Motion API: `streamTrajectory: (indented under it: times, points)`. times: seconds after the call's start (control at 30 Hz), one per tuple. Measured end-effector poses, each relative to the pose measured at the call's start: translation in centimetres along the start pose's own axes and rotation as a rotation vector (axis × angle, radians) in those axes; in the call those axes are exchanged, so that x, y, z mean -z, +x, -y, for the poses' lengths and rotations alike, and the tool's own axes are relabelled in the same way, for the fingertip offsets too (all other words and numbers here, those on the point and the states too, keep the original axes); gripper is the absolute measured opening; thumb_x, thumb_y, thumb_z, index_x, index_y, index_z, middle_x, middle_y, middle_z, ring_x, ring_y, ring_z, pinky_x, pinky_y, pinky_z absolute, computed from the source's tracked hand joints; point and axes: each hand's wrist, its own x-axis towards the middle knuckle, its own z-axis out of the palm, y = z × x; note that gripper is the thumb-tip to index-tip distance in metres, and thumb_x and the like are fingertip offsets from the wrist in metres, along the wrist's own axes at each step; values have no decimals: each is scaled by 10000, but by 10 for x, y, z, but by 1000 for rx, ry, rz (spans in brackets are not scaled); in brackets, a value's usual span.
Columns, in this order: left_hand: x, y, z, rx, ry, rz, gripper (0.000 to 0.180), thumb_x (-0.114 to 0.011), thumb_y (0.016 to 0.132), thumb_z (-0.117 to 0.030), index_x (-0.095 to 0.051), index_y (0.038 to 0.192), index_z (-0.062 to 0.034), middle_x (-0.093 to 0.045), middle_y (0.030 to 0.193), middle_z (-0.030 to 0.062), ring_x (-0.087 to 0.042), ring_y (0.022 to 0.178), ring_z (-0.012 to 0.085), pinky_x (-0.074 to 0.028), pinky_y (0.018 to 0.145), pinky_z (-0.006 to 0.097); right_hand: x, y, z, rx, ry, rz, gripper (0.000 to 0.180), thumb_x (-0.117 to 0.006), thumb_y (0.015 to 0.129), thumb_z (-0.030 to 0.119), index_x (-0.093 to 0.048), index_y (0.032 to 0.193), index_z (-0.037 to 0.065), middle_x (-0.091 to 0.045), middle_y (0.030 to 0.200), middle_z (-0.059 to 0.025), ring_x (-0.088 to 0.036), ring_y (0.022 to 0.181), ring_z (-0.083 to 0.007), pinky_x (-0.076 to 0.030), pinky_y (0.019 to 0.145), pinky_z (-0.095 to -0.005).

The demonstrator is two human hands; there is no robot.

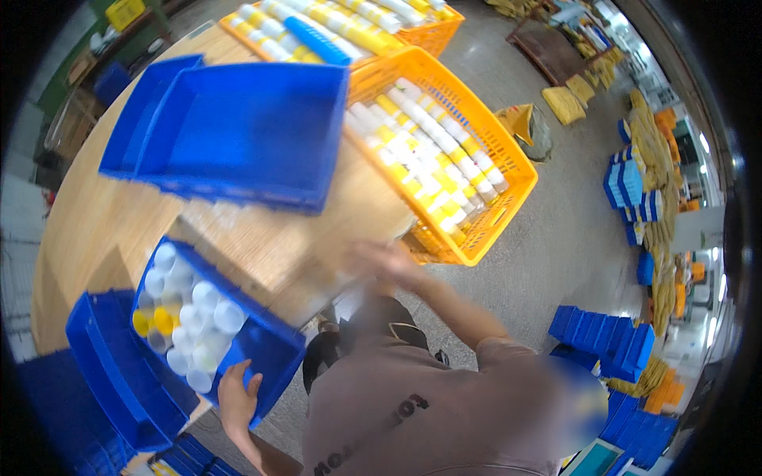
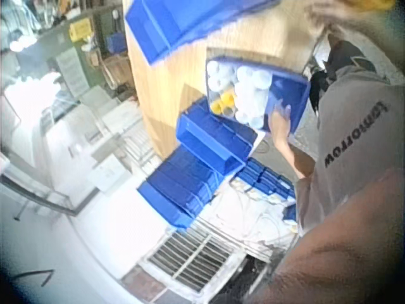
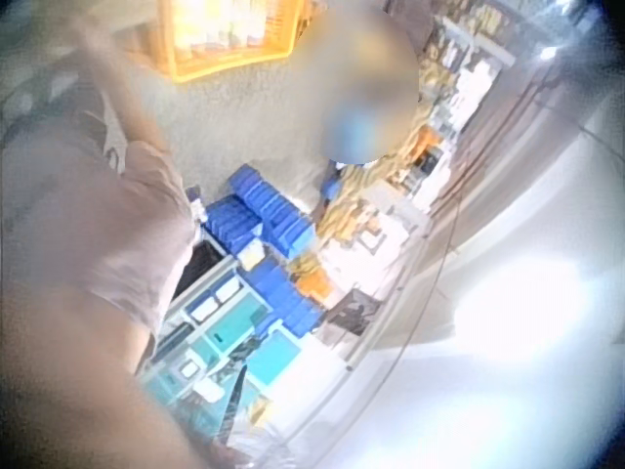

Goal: The person sorts white and yellow plastic caps from blue trays into separate stacks. They then use a handheld green device to scan the caps in the trays. Finally, they place the sorted caps into a blue tray and move it to a nearby table.

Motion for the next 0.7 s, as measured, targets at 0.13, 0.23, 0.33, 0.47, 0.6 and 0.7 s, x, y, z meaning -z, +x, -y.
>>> streamTrajectory:
  times: [0.13, 0.23, 0.33, 0.47, 0.6, 0.7]
  points:
    - [-34, 48, -113, -57, -257, -15, 320, -732, 833, -88, -662, 1132, 4, -682, 1022, 214, -668, 932, 364, -525, 833, 409, 204, 62, 12, 324, -579, -517, 274, -659, 941, 174, -625, 1152, 3, -697, 1023, -108, -678, 947, -216, -529, 869, -343]
    - [-80, 95, -182, -88, -297, 131, 356, -730, 833, -84, -642, 1168, 3, -681, 1035, 205, -669, 931, 344, -527, 829, 397, 345, 94, -25, -233, -1382, -720, 398, -646, 810, 68, -578, 1189, -35, -621, 1159, -258, -600, 1107, -400, -492, 963, -466]
    - [-118, 116, -222, -134, -185, 228, 406, -724, 856, -118, -621, 1238, -26, -693, 1076, 184, -673, 975, 319, -530, 840, 392, 427, 99, -71, -436, -1392, -538, 483, -628, 775, 88, -530, 1227, -52, -581, 1189, -275, -574, 1132, -417, -489, 981, -462]
    - [-146, 114, -247, -23, -153, 312, 411, -721, 868, -183, -622, 1235, -27, -674, 1098, 186, -645, 1011, 341, -497, 893, 420, 457, 89, -70, -530, -1472, -406, 680, -758, 719, 310, -520, 1252, -38, -567, 1191, -283, -532, 1180, -419, -492, 976, -455]
    - [-156, 118, -262, 15, -180, 325, 415, -709, 879, -201, -617, 1244, -27, -667, 1136, 193, -629, 1054, 360, -483, 923, 431, 443, 62, -15, -257, -1270, -294, 819, -817, 643, 404, -516, 1260, -43, -603, 1146, -282, -565, 1136, -425, -505, 942, -446]
    - [-161, 124, -270, -61, -98, 295, 434, -701, 884, -207, -601, 1268, -31, -657, 1165, 200, -608, 1091, 381, -470, 947, 444, 416, 34, 13, -272, -1041, -370, 791, -790, 661, 397, -519, 1273, -25, -648, 1109, -273, -622, 1064, -419, -516, 903, -454]
